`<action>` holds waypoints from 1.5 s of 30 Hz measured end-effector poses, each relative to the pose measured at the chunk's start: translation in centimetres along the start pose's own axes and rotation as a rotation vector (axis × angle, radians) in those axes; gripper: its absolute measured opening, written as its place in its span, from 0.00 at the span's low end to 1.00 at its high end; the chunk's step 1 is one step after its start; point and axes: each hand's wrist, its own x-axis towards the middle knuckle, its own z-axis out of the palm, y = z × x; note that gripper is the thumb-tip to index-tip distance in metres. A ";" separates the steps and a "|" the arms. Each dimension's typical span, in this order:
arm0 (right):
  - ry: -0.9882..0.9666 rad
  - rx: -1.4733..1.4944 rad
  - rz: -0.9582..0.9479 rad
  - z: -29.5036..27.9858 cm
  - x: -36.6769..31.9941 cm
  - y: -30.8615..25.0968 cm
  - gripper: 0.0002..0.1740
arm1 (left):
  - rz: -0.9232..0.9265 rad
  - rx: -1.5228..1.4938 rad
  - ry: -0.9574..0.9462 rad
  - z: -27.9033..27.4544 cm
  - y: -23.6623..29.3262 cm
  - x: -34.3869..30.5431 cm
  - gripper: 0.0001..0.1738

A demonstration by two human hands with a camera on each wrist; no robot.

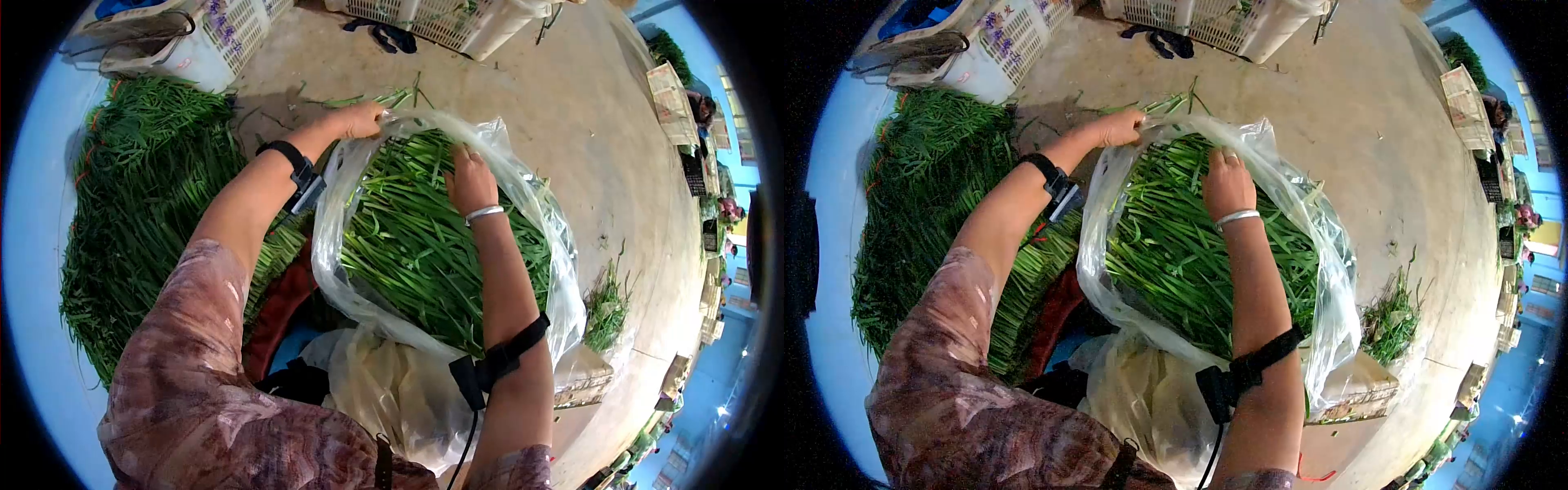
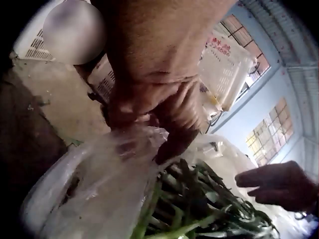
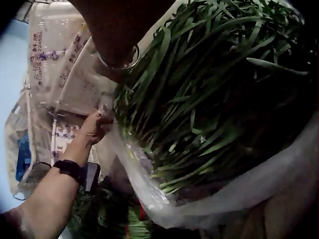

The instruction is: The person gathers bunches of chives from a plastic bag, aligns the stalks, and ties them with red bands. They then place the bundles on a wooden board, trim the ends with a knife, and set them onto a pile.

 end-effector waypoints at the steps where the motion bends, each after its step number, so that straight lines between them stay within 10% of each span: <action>1: 0.020 0.020 -0.064 0.1 0.7 0.2 0.23 | 0.101 -0.049 0.090 0.0 -0.1 0.3 0.11; 5: -0.002 0.036 -0.104 1.1 3.5 0.2 0.27 | -0.058 -0.414 0.191 1.6 -2.8 3.9 0.14; 7: -0.190 0.042 -0.040 0.8 4.3 -1.2 0.37 | 0.487 0.941 0.137 3.7 -6.4 7.1 0.09; 8: -0.189 0.042 -0.040 1.5 4.3 -1.5 0.37 | 0.487 0.942 0.137 3.9 -6.6 6.9 0.09; 12: -0.119 -0.057 -0.170 3.2 3.7 -2.3 0.56 | 0.574 0.387 0.378 7.1 -7.8 4.7 0.09; 14: -0.101 -0.152 -0.169 3.7 2.7 -3.2 0.59 | -0.116 -0.628 0.158 8.9 -7.8 4.5 0.10; 17: -0.232 -0.241 -0.115 4.0 1.4 -5.7 0.63 | -0.420 -1.257 0.215 7.6 -3.9 2.4 0.13; 19: -0.247 -0.413 -0.052 5.9 0.1 -7.1 0.66 | -0.322 -1.030 0.479 8.1 -5.2 3.8 0.12; 20: -0.245 -0.429 -0.060 6.1 -1.0 -8.0 0.51 | -0.212 -0.784 0.724 8.0 -5.9 4.6 0.12; 23: -0.077 -0.355 -0.053 7.9 -4.3 -9.1 0.22 | -0.137 -0.958 0.590 5.7 -5.8 4.6 0.11; 27: -0.272 -0.440 -0.061 8.6 -5.4 -10.6 0.16 | -0.236 -0.540 0.409 4.9 -5.3 2.4 0.11; 36: -0.144 -0.370 -0.126 12.0 -6.2 -9.2 0.21 | -0.009 -0.621 0.442 2.6 -2.4 -5.2 0.24; 39: -0.279 -0.308 -0.036 9.9 -5.1 -9.1 0.18 | -0.047 -0.235 0.665 1.6 -0.7 -9.5 0.32; 45: -0.233 0.240 0.049 3.9 -3.9 -5.2 0.29 | 0.294 -1.079 0.685 5.6 2.3 -17.4 0.36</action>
